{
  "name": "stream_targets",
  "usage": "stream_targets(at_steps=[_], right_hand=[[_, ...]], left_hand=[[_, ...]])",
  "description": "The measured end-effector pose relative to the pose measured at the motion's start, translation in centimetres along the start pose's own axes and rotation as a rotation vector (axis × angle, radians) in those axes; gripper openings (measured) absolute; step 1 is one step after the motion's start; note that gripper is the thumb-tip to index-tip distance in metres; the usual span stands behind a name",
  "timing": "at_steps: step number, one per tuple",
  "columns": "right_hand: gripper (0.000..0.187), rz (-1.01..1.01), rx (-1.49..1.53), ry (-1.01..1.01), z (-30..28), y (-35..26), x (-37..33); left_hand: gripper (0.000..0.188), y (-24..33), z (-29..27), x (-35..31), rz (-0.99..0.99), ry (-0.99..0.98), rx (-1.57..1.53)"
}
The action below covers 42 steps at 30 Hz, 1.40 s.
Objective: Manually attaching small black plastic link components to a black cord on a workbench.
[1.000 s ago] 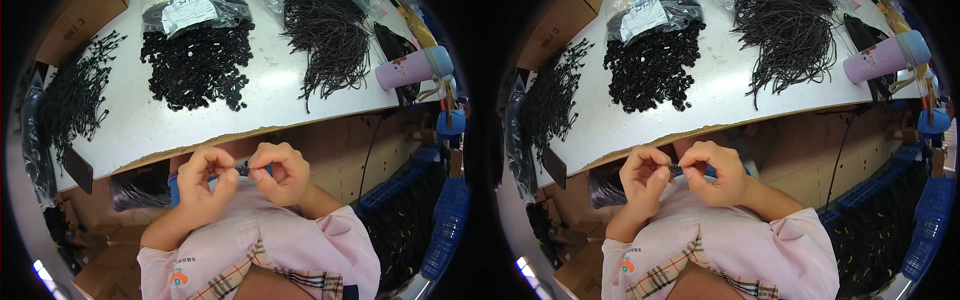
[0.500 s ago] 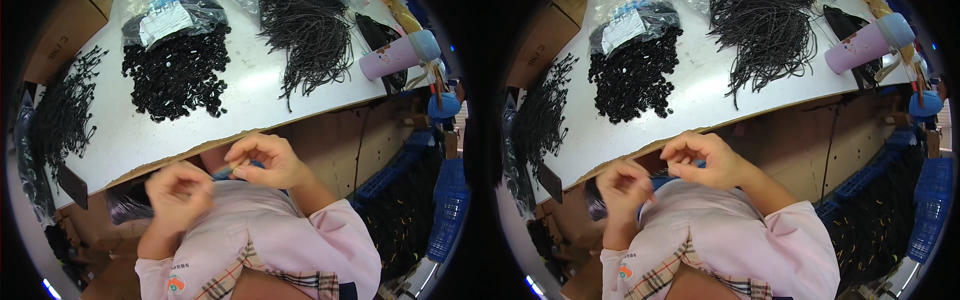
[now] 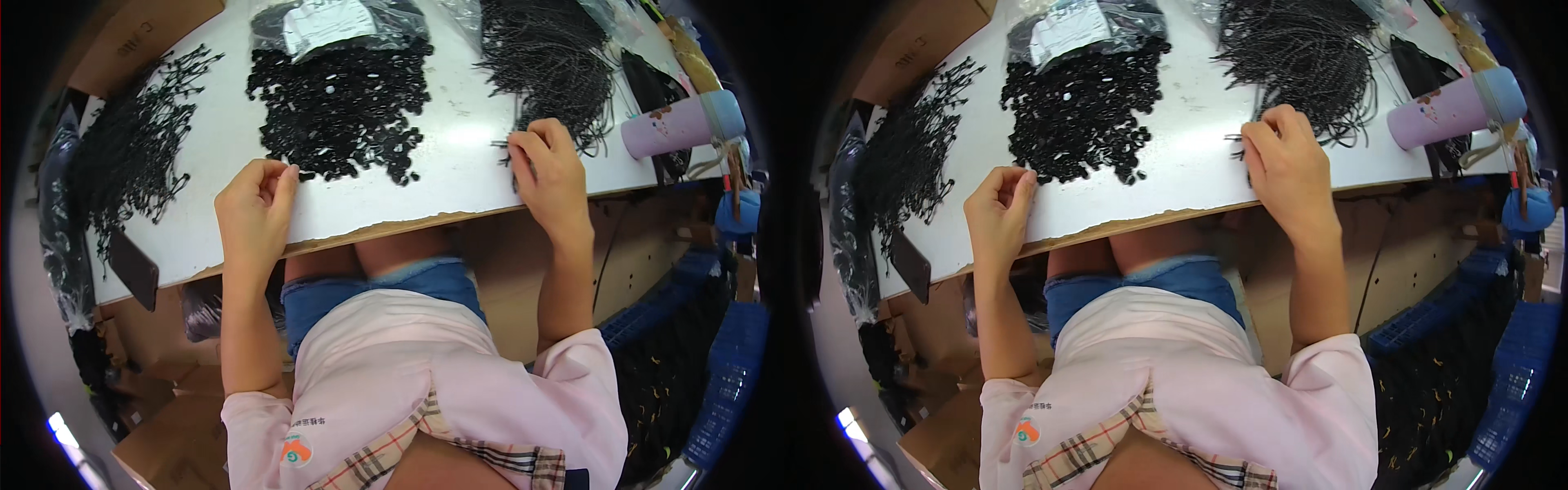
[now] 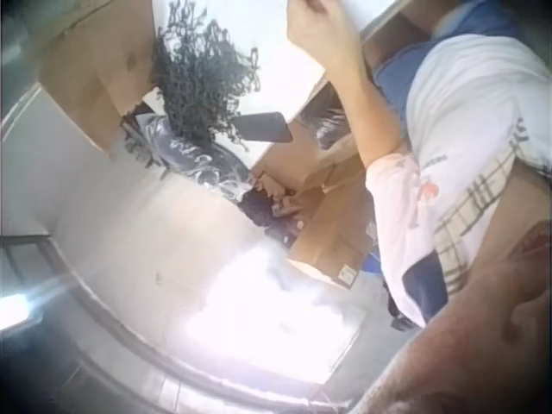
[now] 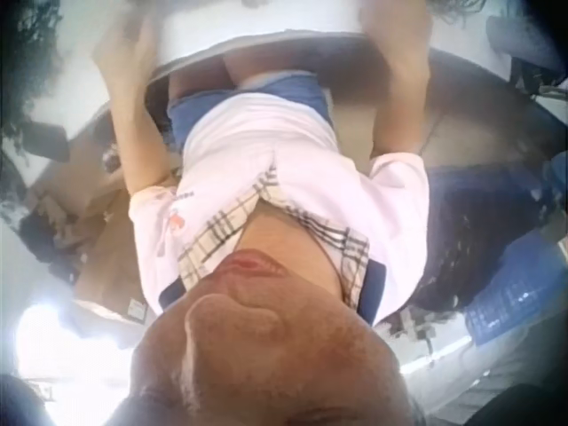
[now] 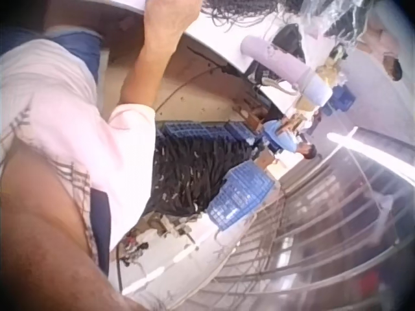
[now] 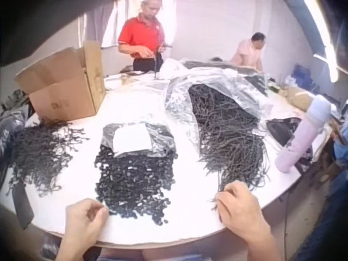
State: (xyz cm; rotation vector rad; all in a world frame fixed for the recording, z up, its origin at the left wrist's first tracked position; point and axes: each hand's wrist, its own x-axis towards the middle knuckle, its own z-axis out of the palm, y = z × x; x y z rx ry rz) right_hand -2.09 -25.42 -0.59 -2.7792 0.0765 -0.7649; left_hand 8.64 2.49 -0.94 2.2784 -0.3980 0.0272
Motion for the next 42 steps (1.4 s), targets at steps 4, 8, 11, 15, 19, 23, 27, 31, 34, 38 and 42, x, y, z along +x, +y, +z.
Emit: stream_targets(at_steps=[4, 8, 11, 15, 19, 23, 27, 31, 34, 38, 42], right_hand=[[0.016, -0.201, -0.062, 0.264, -0.3, -2.4, 0.0], [0.02, -0.14, 0.668, 0.332, 2.7, -5.6, -2.2], [0.012, 0.211, 0.946, 0.121, 2.9, -7.7, -3.5], [0.006, 0.311, 1.114, -0.027, 2.5, -8.1, -4.1], [0.006, 0.406, 1.251, -0.087, 2.2, -8.8, -4.5], [0.007, 0.511, 1.555, -0.187, 1.0, -9.8, -4.5], [0.006, 0.531, 1.62, -0.276, 0.6, -9.7, -4.5], [0.003, 0.558, 1.708, -0.249, 0.3, -10.0, -4.4], [0.002, 0.536, 1.639, -0.295, 0.1, -9.7, -4.4], [0.003, 0.544, 1.615, -0.396, -0.3, -9.4, -4.1], [0.005, 0.563, 1.684, -0.478, -0.1, -9.0, -4.0]], left_hand=[[0.013, -0.9, 0.1, 0.5, -0.001, 0.028, 0.021], [0.01, -0.3, -0.1, 0.1, 0.214, 0.065, 0.296], [0.007, 0.0, 0.6, -0.9, 0.354, 0.122, 0.564], [0.005, -0.2, 1.0, -1.8, 0.486, 0.212, 0.727], [0.015, 1.9, 1.2, -2.7, 0.409, 0.148, 0.047], [0.01, 3.7, 2.2, -5.7, 0.05, -0.334, -0.821], [0.017, 4.1, 2.5, -6.4, -0.046, -0.493, -1.108], [0.024, 4.4, 2.3, -6.4, 0.079, -0.488, -0.993], [0.026, 4.6, 2.0, -6.3, 0.261, -0.422, -0.766], [0.028, 4.8, 2.1, -6.6, 0.296, -0.341, -0.661], [0.028, 4.4, 2.3, -6.2, 0.499, -0.33, -0.607]])
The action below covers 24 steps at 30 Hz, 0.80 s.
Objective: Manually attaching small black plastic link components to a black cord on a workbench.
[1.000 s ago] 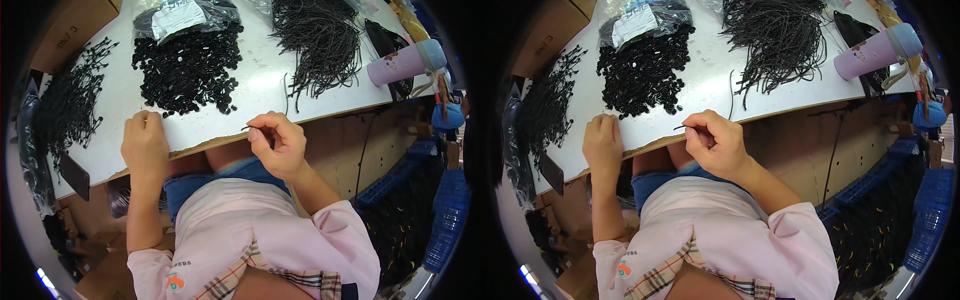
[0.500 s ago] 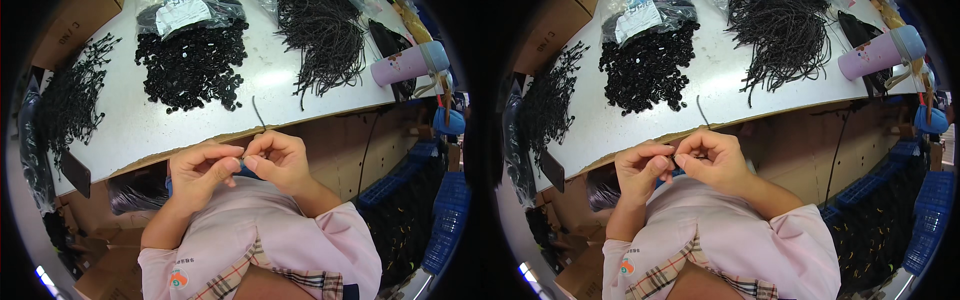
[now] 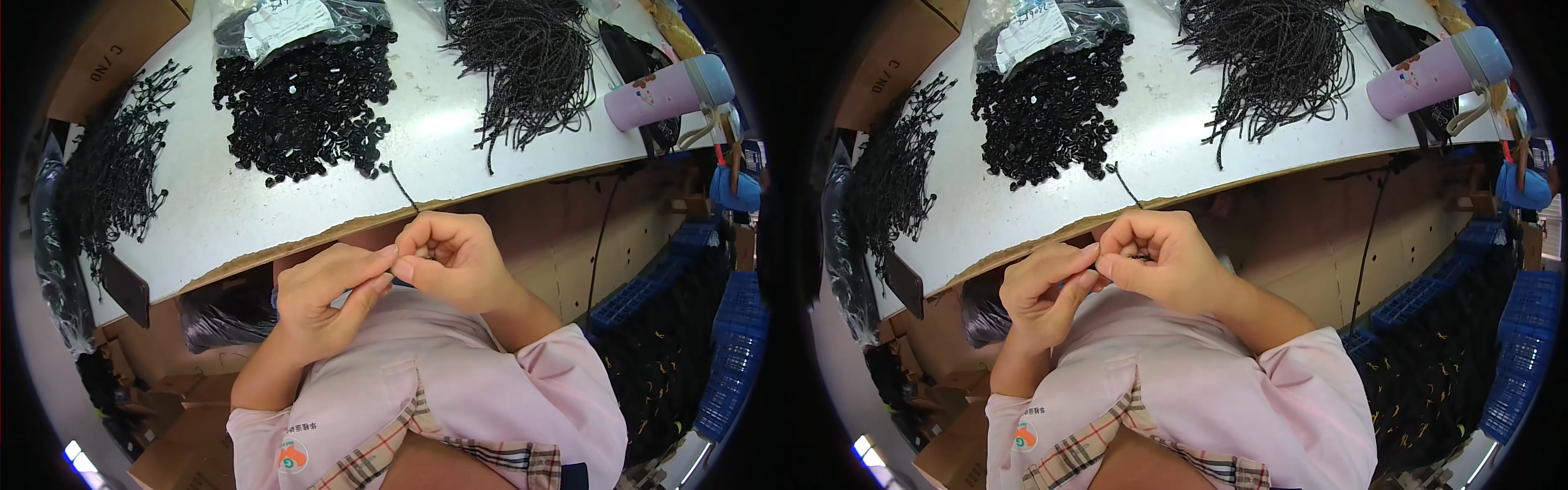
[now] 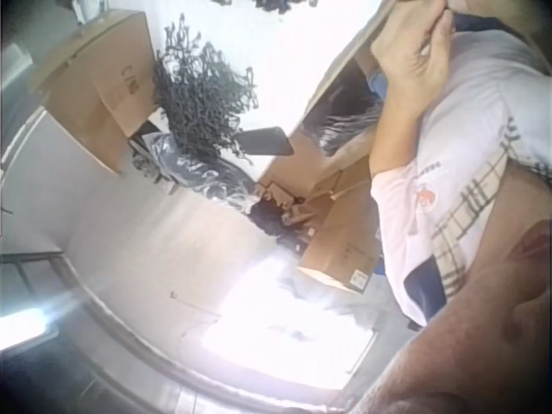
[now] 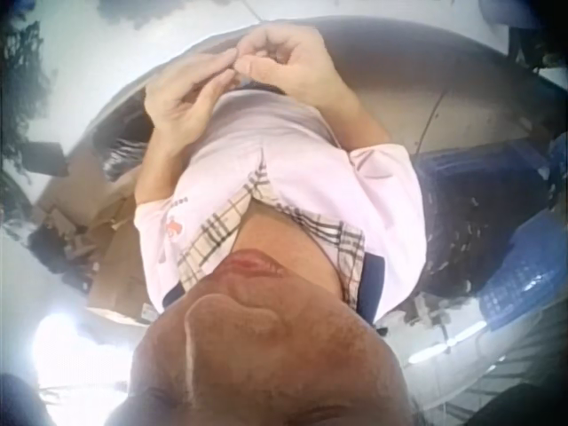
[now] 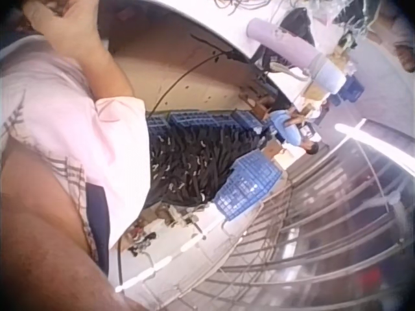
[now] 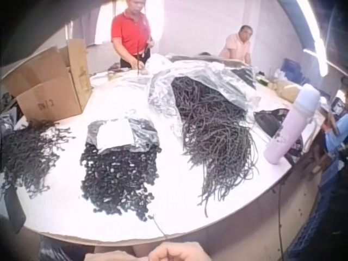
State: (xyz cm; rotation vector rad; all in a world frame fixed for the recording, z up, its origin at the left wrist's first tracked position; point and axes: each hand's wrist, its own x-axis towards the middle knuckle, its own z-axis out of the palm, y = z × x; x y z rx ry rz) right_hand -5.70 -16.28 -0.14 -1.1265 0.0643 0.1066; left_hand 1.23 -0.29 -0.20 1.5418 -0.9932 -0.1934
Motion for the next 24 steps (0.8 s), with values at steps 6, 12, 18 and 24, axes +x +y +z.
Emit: stream_targets(at_steps=[6, 12, 18, 24], right_hand=[[0.009, -0.106, 0.073, 0.087, 0.7, 1.1, -0.2], [0.01, -0.073, 0.154, 0.001, 0.0, 1.2, -0.1], [0.016, 0.117, 0.265, 0.071, 0.2, 1.2, -0.2], [0.014, 0.069, 0.302, -0.047, 0.4, 1.1, -0.4]], left_hand=[[0.027, 0.0, 0.3, -0.3, -0.158, 0.02, -0.142], [0.028, -0.3, 0.4, -0.3, -0.189, 0.063, -0.18], [0.031, -1.2, 0.3, -0.2, -0.026, 0.104, -0.076], [0.028, -1.3, 0.7, -0.8, -0.086, 0.08, -0.283]])
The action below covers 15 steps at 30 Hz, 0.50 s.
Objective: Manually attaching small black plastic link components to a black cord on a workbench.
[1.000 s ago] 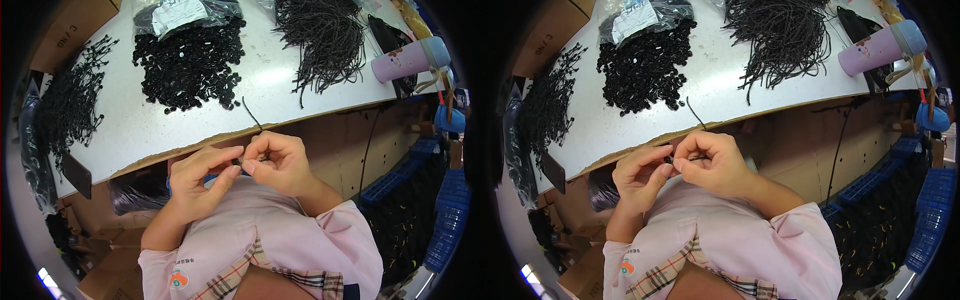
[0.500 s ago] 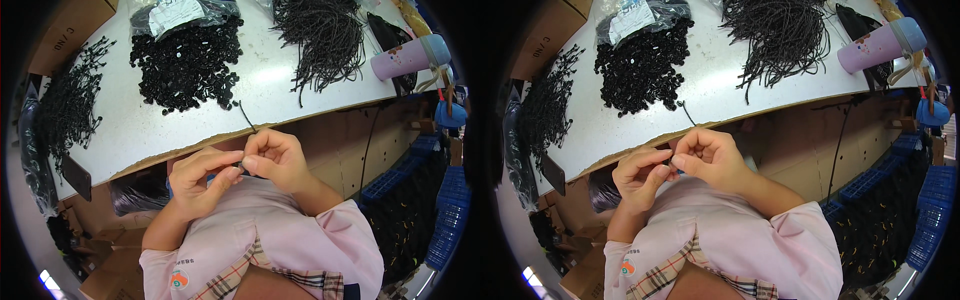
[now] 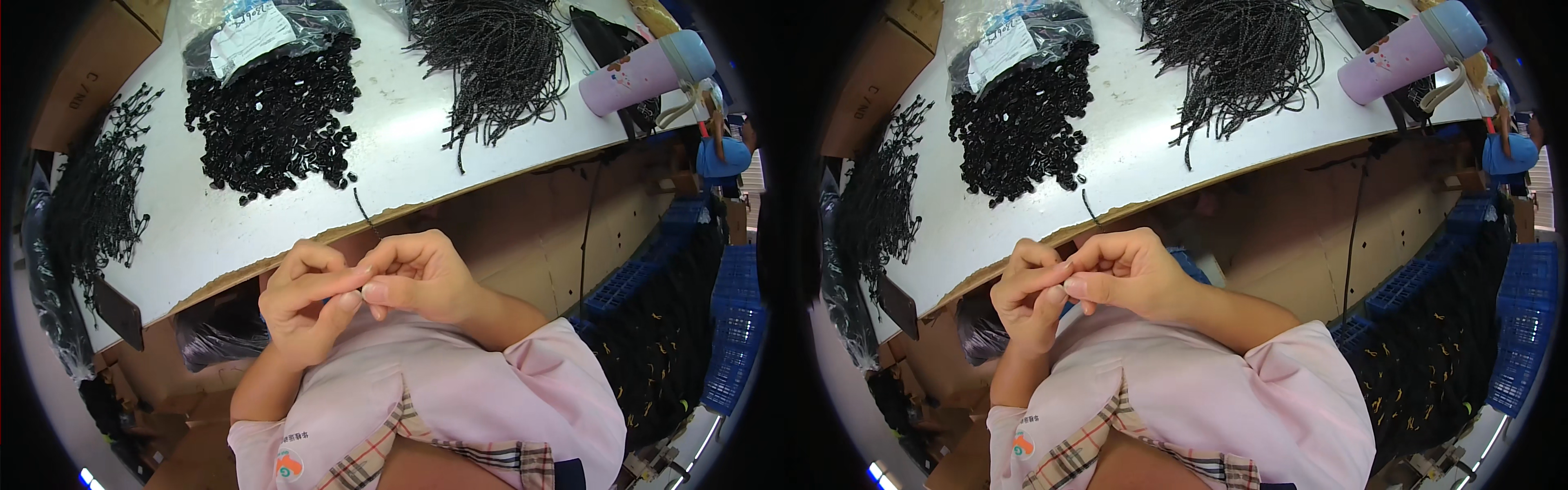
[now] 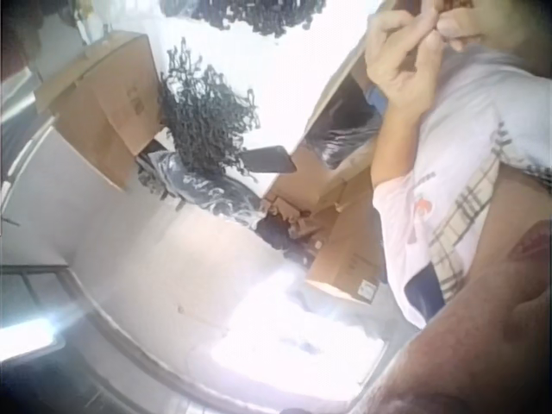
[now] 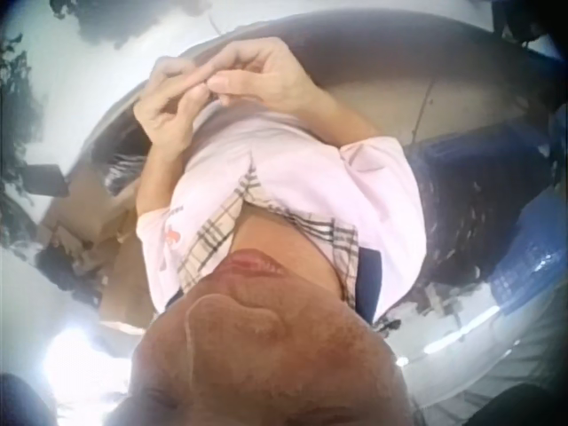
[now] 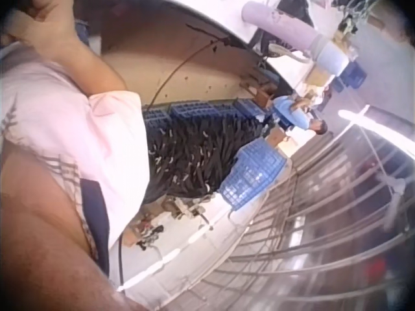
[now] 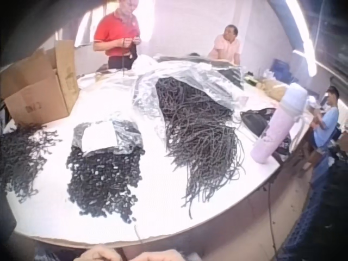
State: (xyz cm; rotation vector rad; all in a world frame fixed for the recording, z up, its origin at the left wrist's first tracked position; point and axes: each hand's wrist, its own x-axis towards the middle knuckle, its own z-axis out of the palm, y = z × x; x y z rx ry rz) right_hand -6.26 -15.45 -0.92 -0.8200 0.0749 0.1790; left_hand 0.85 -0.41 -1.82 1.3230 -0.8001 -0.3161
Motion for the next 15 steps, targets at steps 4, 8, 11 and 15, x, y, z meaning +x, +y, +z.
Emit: stream_targets(at_steps=[4, 8, 11, 15], right_hand=[[0.014, -0.013, 0.015, -0.038, 0.0, 0.1, 0.0], [0.013, 0.012, 0.022, -0.058, 0.0, 0.1, -0.1], [0.009, 0.0, -0.007, -0.031, 0.1, 0.4, -0.1], [0.01, -0.246, -0.74, -0.004, 0.1, 0.0, 0.4]], left_hand=[[0.025, 0.0, 0.1, -0.1, 0.141, 0.005, 0.067], [0.018, 0.6, 0.1, -0.1, 0.174, -0.016, 0.143], [0.014, 1.2, 0.6, -0.4, 0.24, -0.014, 0.365], [0.015, 1.0, 2.3, -0.8, 0.339, 0.408, 0.019]])
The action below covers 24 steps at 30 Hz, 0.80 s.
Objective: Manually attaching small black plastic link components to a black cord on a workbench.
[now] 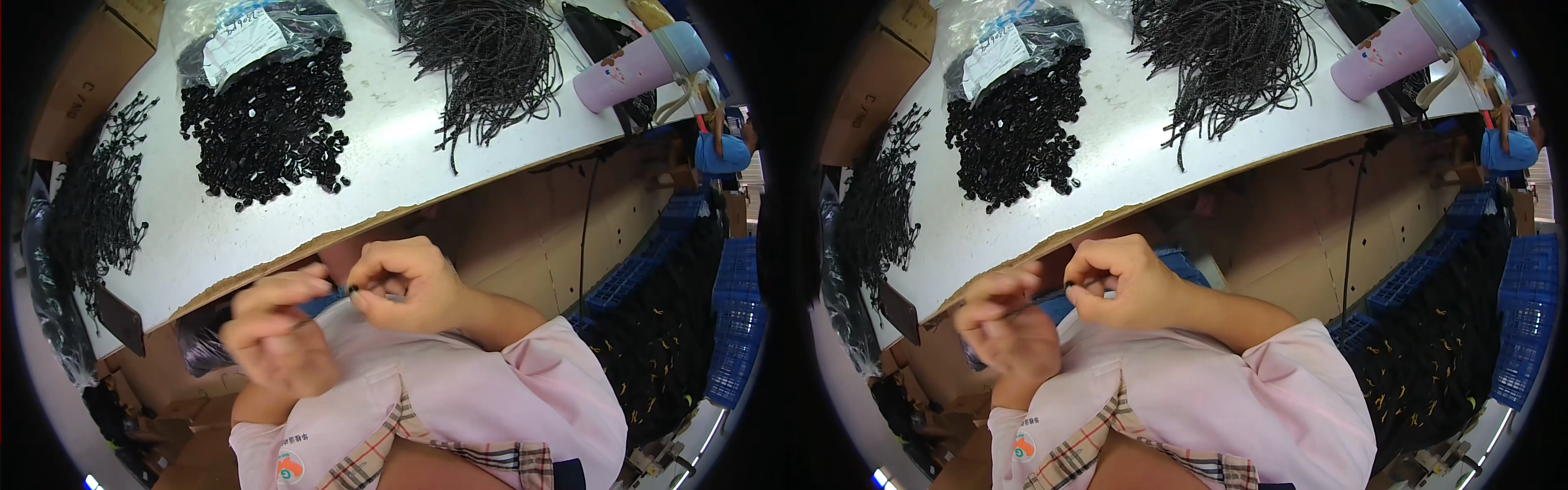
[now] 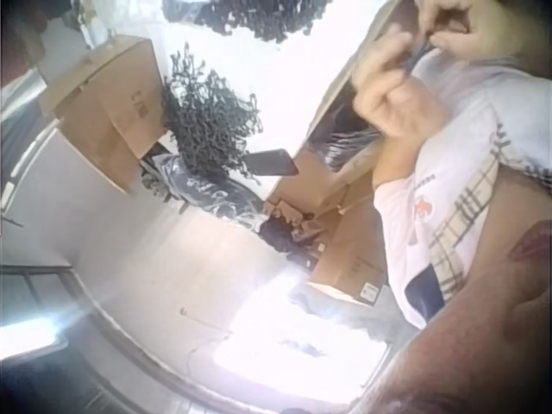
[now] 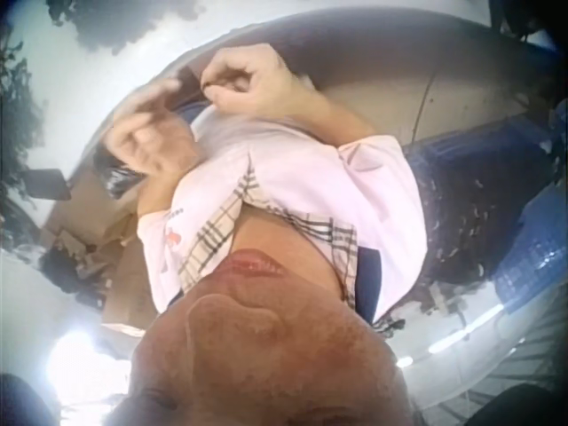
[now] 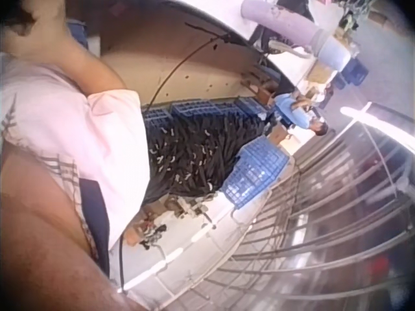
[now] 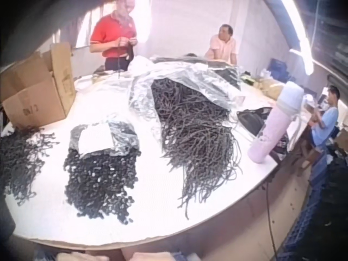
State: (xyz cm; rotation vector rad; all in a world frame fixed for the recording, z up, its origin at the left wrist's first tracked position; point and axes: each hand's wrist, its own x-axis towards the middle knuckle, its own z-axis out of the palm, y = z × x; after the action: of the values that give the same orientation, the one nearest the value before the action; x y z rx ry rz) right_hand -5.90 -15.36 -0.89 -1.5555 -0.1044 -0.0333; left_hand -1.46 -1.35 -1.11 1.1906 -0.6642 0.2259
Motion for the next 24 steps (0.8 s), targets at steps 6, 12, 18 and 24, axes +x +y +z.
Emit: stream_targets(at_steps=[6, 12, 18, 24], right_hand=[[0.006, -0.283, -0.83, 0.083, 1.3, 2.1, -0.3], [0.009, -0.269, -0.428, 0.064, 1.0, 0.5, -0.2], [0.016, 0.149, 0.442, 0.167, 0.7, 1.0, -0.7], [0.012, 0.06, 0.37, 0.076, -0.5, 0.1, 0.0]], left_hand=[[0.011, -1.2, -0.2, 0.6, -0.192, -0.247, 0.361], [0.01, -1.6, -0.9, 0.9, -0.555, -0.335, 0.327], [0.026, -0.7, -0.9, 1.5, -0.86, -0.253, -0.169], [0.043, -0.1, -1.8, 2.9, -0.968, -0.454, -0.3]])
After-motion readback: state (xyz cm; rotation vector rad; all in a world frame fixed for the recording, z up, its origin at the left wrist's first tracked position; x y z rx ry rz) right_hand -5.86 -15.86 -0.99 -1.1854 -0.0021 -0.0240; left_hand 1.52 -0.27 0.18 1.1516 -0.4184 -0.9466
